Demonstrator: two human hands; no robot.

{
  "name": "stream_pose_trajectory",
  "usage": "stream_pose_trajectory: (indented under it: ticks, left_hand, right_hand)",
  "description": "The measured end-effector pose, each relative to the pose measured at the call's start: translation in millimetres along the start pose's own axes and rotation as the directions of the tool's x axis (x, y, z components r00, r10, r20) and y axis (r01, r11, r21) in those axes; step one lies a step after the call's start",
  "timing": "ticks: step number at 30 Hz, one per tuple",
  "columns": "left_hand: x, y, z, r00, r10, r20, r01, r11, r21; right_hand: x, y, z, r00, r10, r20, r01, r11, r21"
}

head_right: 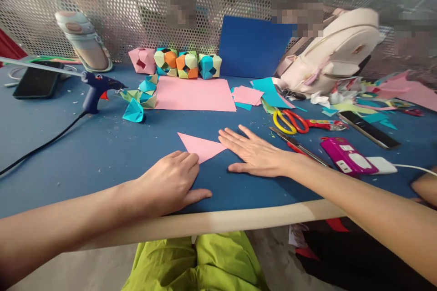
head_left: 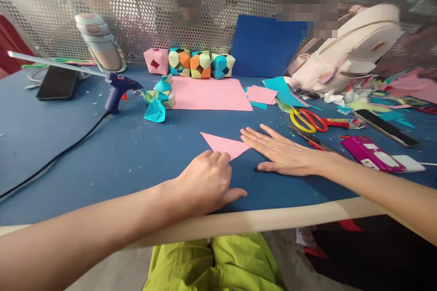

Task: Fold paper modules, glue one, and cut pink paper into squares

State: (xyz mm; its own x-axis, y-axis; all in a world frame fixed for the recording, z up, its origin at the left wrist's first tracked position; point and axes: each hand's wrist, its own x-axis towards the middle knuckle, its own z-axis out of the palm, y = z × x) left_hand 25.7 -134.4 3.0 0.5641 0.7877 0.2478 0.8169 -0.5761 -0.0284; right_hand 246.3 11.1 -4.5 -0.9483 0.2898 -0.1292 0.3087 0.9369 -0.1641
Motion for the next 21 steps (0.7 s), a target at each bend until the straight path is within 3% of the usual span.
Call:
stream_pose_trajectory:
  ticks: [5, 8, 10, 12, 17, 21]
  left_hand:
    - [3.2, -3.8, -10.9, 0.996, -0.068, 0.061, 0.073, 0.994, -0.078]
    - [5.9, -14.1, -14.3, 0.988, -0.142, -0.055, 0.134, 0.983, -0.125]
    - [7.7, -26.0, -12.8, 0.969, -0.181, -0.169, 0.162, 0.979, -0.121]
    - [8.9, -40.0, -8.6, 0.961, -0.193, -0.2, 0.176, 0.979, -0.1]
    - [9.7, -64.7, 5.0, 0.989, -0.143, 0.047, 0.147, 0.985, -0.087]
    - [11.3, -68.4, 8.2, 0.987, -0.161, 0.026, 0.163, 0.983, -0.087]
  right_hand:
    - [-31.2, 13.8, -4.6, 0.982, 0.142, -0.122, -0.148, 0.988, -0.037]
    - [-24.4, 6.0, -14.6, 0.945, 0.201, -0.259, -0.209, 0.978, -0.002]
    - [-10.9, -4.2, -20.0, 0.937, 0.174, -0.304, -0.183, 0.983, -0.001]
    - [5.2, -13.9, -22.8, 0.948, 0.101, -0.3, -0.11, 0.994, -0.012]
    - [40.0, -24.5, -24.5, 0.984, -0.008, -0.18, 0.012, 1.0, 0.021]
    - [60.1, -23.2, -29.5, 0.99, 0.005, -0.144, 0.013, 0.991, 0.13]
